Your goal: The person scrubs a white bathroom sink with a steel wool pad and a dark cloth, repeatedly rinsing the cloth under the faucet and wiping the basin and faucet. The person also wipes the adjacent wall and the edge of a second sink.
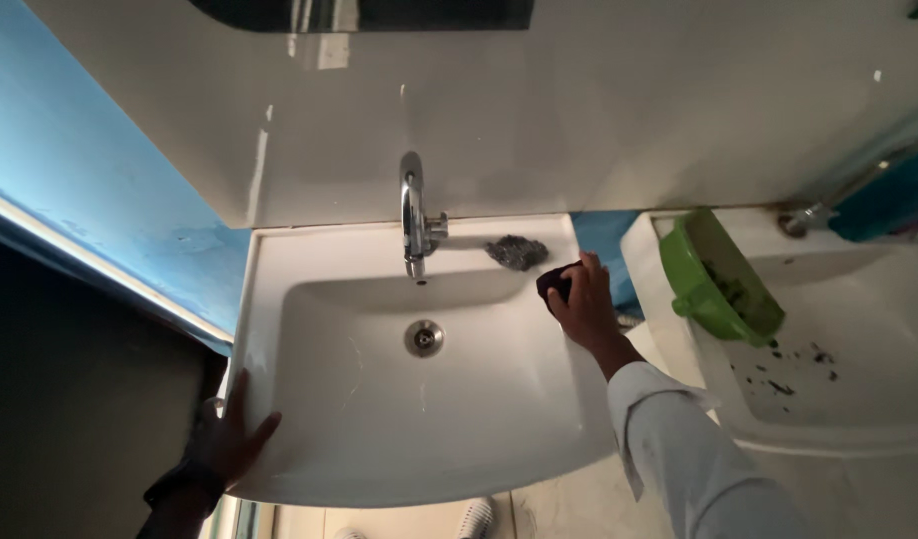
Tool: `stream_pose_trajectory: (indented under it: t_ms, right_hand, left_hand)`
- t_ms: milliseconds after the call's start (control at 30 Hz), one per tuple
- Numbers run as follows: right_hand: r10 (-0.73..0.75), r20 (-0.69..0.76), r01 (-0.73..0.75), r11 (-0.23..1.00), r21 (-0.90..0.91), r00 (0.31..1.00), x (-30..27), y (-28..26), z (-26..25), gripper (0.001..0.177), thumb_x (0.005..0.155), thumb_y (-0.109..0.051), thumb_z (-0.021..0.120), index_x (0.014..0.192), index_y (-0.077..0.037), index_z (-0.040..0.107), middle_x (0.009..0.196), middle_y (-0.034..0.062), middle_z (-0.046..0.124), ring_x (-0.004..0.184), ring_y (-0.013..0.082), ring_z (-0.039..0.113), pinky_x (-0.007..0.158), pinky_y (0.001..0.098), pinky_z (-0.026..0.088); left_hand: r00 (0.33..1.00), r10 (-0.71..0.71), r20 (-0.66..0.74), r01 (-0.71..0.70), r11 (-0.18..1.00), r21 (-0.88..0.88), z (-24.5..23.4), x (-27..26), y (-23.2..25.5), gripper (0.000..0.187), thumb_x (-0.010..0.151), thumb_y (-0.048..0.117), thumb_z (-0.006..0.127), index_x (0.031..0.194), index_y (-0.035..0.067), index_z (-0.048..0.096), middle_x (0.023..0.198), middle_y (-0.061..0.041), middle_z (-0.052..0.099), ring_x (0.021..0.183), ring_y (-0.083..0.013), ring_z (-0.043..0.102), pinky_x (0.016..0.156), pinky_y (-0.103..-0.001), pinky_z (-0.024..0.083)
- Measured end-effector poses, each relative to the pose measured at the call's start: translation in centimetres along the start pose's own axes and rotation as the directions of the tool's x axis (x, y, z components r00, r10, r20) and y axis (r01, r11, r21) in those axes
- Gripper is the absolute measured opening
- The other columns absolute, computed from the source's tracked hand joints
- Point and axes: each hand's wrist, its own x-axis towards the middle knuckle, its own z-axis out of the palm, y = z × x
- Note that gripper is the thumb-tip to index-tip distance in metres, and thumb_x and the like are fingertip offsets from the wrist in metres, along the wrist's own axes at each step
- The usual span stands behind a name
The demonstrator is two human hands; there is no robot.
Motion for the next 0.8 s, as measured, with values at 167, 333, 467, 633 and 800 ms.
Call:
stream_pose_trajectory:
  t_ms: [167, 333, 467, 633, 800]
  right_hand:
    - [0.21, -0.053, -0.216, 0.964, -0.158, 0.976, 2.6, -0.8, 1.8, 0.023, 0.095, -0.022, 0.069, 0.107, -0.003, 0.069, 0.123, 0.0166, 0.059, 0.107, 0.038, 0.058, 0.089, 0.0522, 0.048]
    - [0.134, -0.013, -0.135, 0.988, -0.076, 0.991, 6.1, 1.3, 2.3, 0.021, 0.098, -0.016, 0.065, 0.107, 0.001, 0.073, 0.114, 0.0146, 0.068, 0.1, 0.0352, 0.061, 0.09, 0.0482, 0.05]
    - [0.105, 0.095, -0.1, 0.994, -0.054, 0.99, 8.1, 2.2, 2.8, 0.02, 0.097, -0.016, 0.065, 0.106, 0.0, 0.074, 0.112, 0.0138, 0.07, 0.103, 0.035, 0.063, 0.095, 0.0478, 0.051]
    - [-0.005, 0.071, 0.009, 0.998, -0.058, 0.997, 6.9, 1.9, 1.7, 0.035, 0.088, -0.022, 0.072, 0.113, 0.003, 0.071, 0.115, 0.0193, 0.068, 0.109, 0.0403, 0.06, 0.097, 0.0512, 0.05]
    - [0.077, 0.256, -0.094, 0.994, 0.054, 0.964, 2.2, 0.4, -1.9, 0.047, 0.082, -0.025, 0.075, 0.119, 0.002, 0.066, 0.121, 0.0202, 0.064, 0.114, 0.0408, 0.058, 0.098, 0.0516, 0.048]
  left_hand:
    - [0.995, -0.098, 0.018, 0.093, 0.981, 0.171, 0.2, -0.5, 0.6, 0.119, 0.079, 0.07, 0.07, 0.164, 0.034, -0.005, 0.16, -0.023, 0.023, 0.145, -0.0441, 0.039, 0.108, -0.058, 0.048]
    - [0.989, -0.14, 0.049, 0.129, 0.973, 0.193, 0.4, -1.1, 1.4, 0.12, 0.079, 0.07, 0.069, 0.165, 0.033, -0.005, 0.159, -0.025, 0.026, 0.144, -0.0468, 0.041, 0.107, -0.057, 0.052]
    - [0.996, -0.075, -0.045, 0.082, 0.979, 0.184, 0.3, -0.7, 1.2, 0.121, 0.076, 0.067, 0.071, 0.165, 0.032, -0.004, 0.156, -0.026, 0.029, 0.137, -0.0488, 0.047, 0.104, -0.057, 0.053]
    - [0.988, 0.061, -0.145, -0.043, 0.991, 0.123, 1.6, -1.0, 0.1, 0.122, 0.072, 0.062, 0.074, 0.163, 0.027, 0.002, 0.148, -0.03, 0.034, 0.128, -0.0517, 0.05, 0.104, -0.056, 0.05]
    - [0.977, 0.112, -0.181, -0.09, 0.988, 0.126, 0.8, -0.7, 0.4, 0.121, 0.071, 0.061, 0.075, 0.164, 0.025, 0.005, 0.146, -0.029, 0.038, 0.128, -0.0493, 0.05, 0.107, -0.055, 0.046]
